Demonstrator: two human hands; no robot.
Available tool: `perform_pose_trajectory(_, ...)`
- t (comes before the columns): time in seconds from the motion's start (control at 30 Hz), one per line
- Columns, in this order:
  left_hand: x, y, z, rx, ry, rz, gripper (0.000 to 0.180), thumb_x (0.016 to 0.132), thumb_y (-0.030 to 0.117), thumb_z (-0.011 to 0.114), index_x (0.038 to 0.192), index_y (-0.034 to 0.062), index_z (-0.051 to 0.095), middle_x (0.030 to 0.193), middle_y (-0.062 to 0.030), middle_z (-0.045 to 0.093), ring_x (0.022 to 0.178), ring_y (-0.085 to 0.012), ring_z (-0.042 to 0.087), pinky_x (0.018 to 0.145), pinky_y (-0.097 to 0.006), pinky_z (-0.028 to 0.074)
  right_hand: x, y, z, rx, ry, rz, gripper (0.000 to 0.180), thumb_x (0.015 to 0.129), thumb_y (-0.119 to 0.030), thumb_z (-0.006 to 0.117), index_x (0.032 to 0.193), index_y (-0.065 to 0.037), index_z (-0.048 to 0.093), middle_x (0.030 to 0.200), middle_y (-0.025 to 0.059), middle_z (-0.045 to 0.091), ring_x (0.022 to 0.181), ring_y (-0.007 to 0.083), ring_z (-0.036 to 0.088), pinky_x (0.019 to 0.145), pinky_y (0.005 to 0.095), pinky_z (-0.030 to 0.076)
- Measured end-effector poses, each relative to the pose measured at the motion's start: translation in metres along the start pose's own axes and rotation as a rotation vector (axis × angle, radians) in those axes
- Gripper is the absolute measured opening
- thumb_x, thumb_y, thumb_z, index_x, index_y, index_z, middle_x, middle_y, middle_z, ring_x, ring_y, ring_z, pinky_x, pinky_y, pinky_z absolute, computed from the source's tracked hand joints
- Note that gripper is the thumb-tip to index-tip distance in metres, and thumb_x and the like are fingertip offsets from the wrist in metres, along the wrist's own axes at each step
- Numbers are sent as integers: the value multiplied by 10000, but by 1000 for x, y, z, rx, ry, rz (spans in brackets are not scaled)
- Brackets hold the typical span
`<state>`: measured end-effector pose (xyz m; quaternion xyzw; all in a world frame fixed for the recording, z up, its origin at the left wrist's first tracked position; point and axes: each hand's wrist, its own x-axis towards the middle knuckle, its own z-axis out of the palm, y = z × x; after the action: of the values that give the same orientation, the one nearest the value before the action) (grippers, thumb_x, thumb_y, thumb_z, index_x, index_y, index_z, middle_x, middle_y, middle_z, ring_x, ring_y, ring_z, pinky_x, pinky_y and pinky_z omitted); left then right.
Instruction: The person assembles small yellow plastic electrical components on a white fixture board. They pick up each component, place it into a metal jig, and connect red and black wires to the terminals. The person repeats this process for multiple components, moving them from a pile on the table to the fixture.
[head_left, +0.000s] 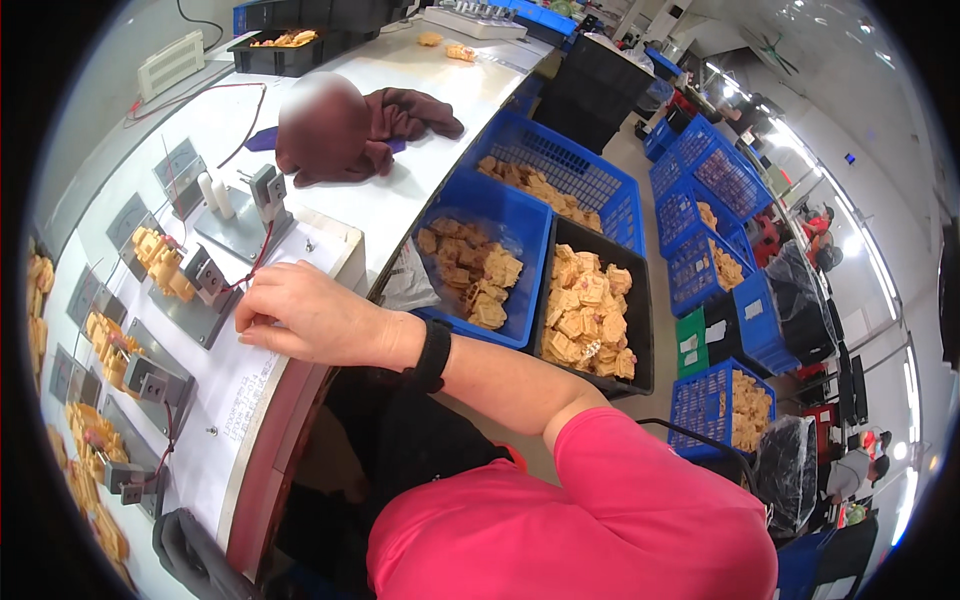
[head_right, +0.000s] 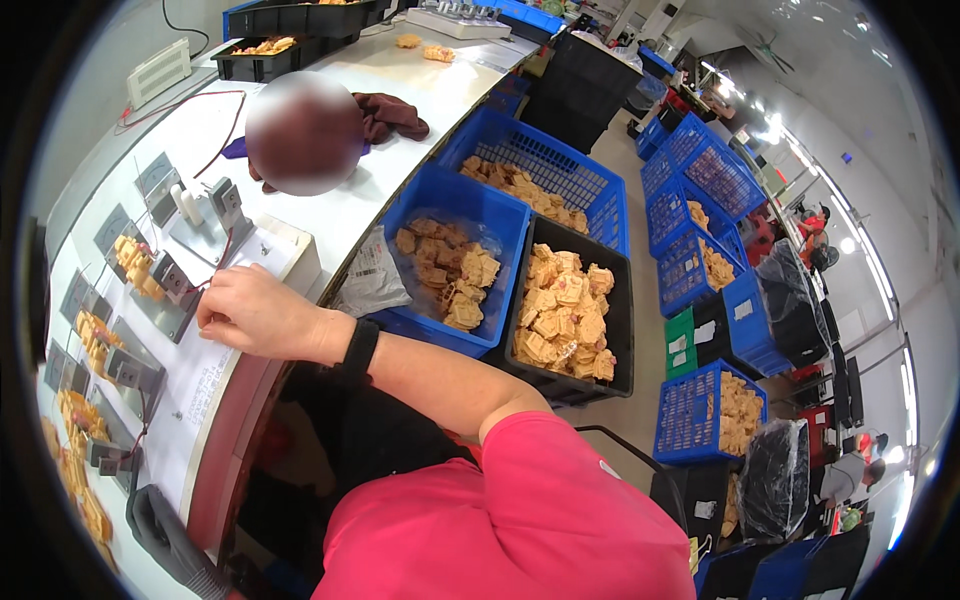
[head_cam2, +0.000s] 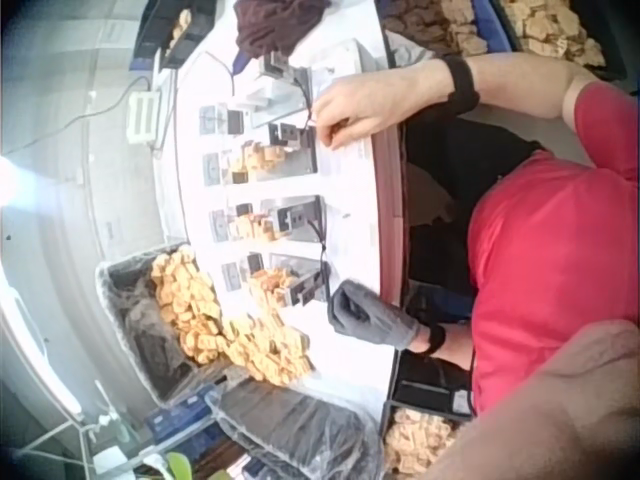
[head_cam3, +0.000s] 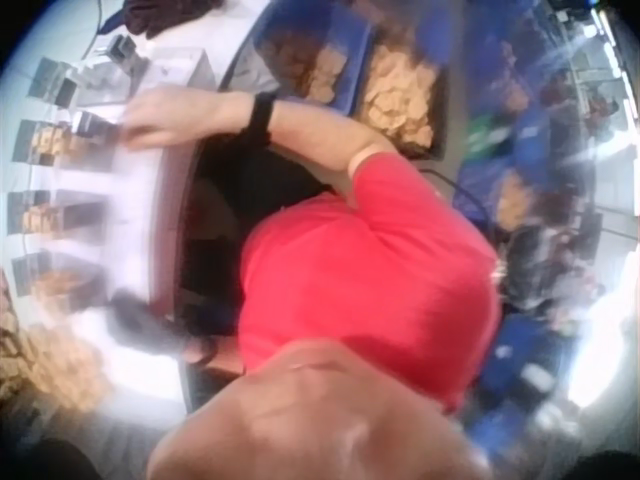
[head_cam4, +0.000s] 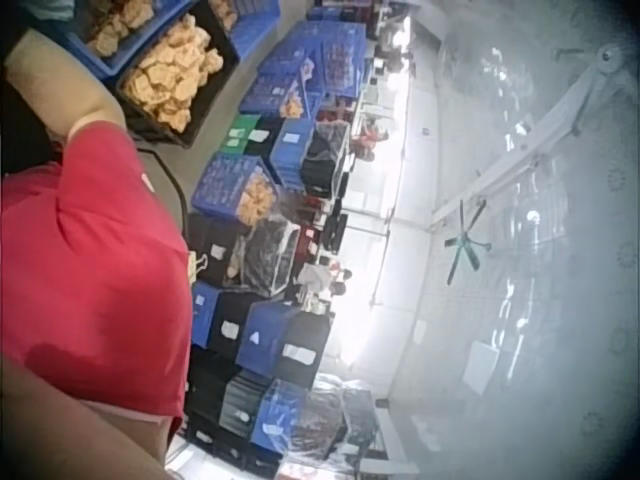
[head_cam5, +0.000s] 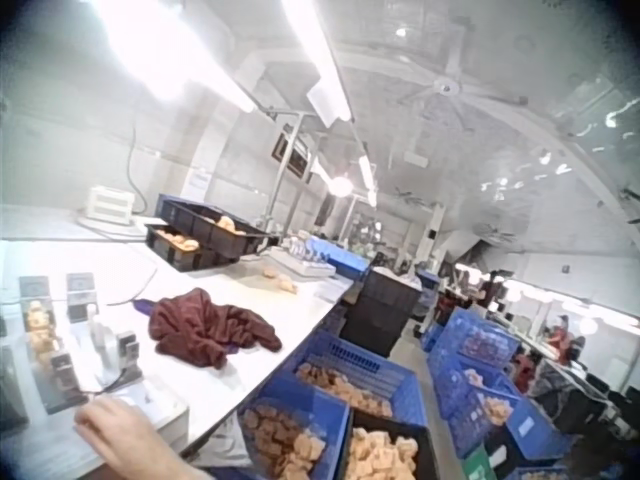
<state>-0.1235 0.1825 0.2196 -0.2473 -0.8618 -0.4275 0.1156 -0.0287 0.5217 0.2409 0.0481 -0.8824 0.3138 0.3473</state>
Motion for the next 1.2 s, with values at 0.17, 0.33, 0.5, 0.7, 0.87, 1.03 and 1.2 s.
perform_pose_trajectory(0.17, -2, -9, -7, 1, -18, -154, 301, 1023, 182, 584, 1203, -56, 624, 1256, -148, 557, 1170, -270, 547, 1026, -384, 433, 10, -4, 1, 79, -11, 46, 141, 893, -168, 687, 954, -41, 677, 904, 123, 641, 881, 284, 632, 812, 398, 496)
perform_pose_trajectory(0.33, -10, 15, 7, -113, 78, -93, 166, 911, 12, 685, 1070, -9, 642, 1200, -118, 543, 1101, -231, 568, 900, -319, 521, 6, -40, -4, 215, 23, 225, 121, 963, -76, 636, 1049, -4, 681, 990, 121, 654, 942, 260, 649, 832, 339, 514)
perform_pose_trajectory(0.5, -3, 38, 0, 32, 141, -16, 126, 825, 80, 763, 938, 100, 711, 981, -69, 643, 972, -290, 559, 878, -402, 441, 7, -83, 10, 79, -130, 32, 208, 860, 39, 711, 1051, -42, 702, 1008, 90, 650, 931, 255, 632, 809, 344, 514)
perform_pose_trajectory(0.7, -3, 36, -4, 91, 174, 43, 114, 820, 143, 771, 923, 136, 722, 948, -44, 670, 907, -275, 583, 841, -398, 430, 22, -106, 38, 110, -254, -86, 250, 814, 44, 763, 1034, -65, 714, 977, 74, 635, 874, 241, 609, 748, 330, 507)
perform_pose_trajectory(0.87, 0, 39, -5, 97, 176, 19, 104, 813, 177, 761, 908, 160, 722, 959, -17, 677, 874, -268, 594, 797, -399, 434, 30, -116, 53, 174, -295, -134, 263, 809, 54, 767, 1039, -62, 712, 959, 70, 630, 862, 229, 608, 718, 318, 502)
perform_pose_trajectory(1.03, 1, 38, -6, 83, 146, -6, 111, 809, 159, 762, 911, 148, 717, 958, -25, 666, 905, -272, 574, 822, -399, 433, 35, -118, 70, 242, -227, -132, 284, 820, 71, 747, 1073, -45, 691, 968, 91, 631, 847, 215, 606, 740, 300, 507)
perform_pose_trajectory(1.2, 0, 34, -5, 77, 192, 15, 89, 827, 214, 746, 893, 167, 710, 961, -1, 673, 868, -266, 599, 768, -420, 440, 29, -116, 91, 514, -174, -14, 376, 857, 105, 679, 1206, -10, 598, 1119, 106, 570, 933, 171, 584, 845, 298, 497)
